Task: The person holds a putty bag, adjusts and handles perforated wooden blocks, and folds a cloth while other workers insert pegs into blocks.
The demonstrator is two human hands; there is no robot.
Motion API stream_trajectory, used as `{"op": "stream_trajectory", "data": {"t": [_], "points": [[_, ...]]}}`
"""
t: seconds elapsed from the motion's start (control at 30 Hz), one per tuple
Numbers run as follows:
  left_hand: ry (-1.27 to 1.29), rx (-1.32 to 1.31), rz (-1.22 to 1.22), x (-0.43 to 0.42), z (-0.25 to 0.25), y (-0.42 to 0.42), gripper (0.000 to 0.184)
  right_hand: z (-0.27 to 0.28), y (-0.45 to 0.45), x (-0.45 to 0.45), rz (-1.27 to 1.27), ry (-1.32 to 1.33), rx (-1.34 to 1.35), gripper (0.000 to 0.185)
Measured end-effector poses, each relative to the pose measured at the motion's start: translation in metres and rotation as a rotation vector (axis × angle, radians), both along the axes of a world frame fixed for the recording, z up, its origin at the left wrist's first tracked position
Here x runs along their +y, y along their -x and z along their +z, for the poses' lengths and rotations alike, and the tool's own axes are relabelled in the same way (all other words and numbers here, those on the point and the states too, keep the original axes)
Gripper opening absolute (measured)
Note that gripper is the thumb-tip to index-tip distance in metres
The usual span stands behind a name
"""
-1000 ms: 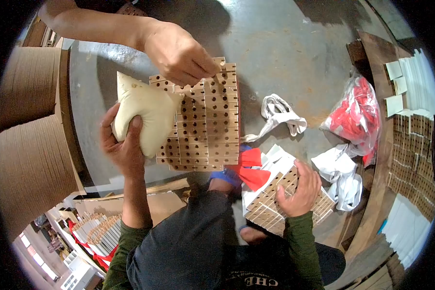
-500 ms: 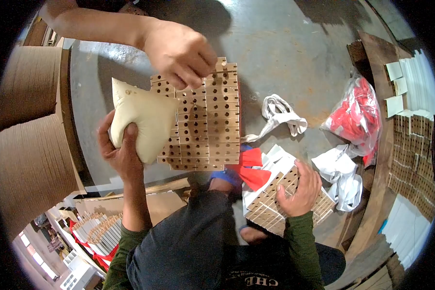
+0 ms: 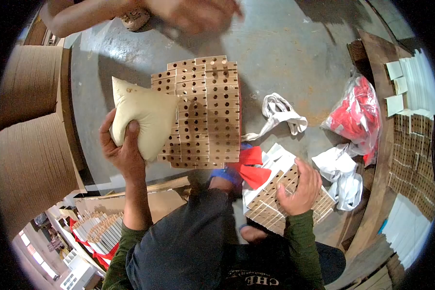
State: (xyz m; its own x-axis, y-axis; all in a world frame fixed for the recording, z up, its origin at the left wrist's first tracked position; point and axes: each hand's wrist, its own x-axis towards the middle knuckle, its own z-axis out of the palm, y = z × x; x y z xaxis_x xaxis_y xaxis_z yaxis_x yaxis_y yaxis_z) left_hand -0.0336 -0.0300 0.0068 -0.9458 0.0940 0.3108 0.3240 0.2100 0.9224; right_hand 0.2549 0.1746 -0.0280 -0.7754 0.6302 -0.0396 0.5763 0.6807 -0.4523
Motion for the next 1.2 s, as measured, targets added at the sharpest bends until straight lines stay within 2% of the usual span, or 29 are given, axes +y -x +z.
{"op": "stream_trajectory", "data": {"t": [0.43,0.67,1.07,1.2], "points": [[0.16,0.021,-0.084,-0.01,0.001,-0.009,0.037,0.0,0.001,0.0,0.0,-0.002,0.005,0.065],[-0.013,-0.038,0.008,-0.011,0.006,-0.009,0.038,0.0,0.001,0.0,0.0,-0.01,-0.001,0.066],[0.137,-0.048,-0.075,-0.021,0.002,-0.018,0.038,-0.002,-0.001,0.0,0.007,-0.016,0.009,0.065],[0.119,-0.082,-0.008,-0.017,0.002,-0.021,0.038,-0.002,0.0,0.0,0.008,-0.021,0.007,0.064]]}}
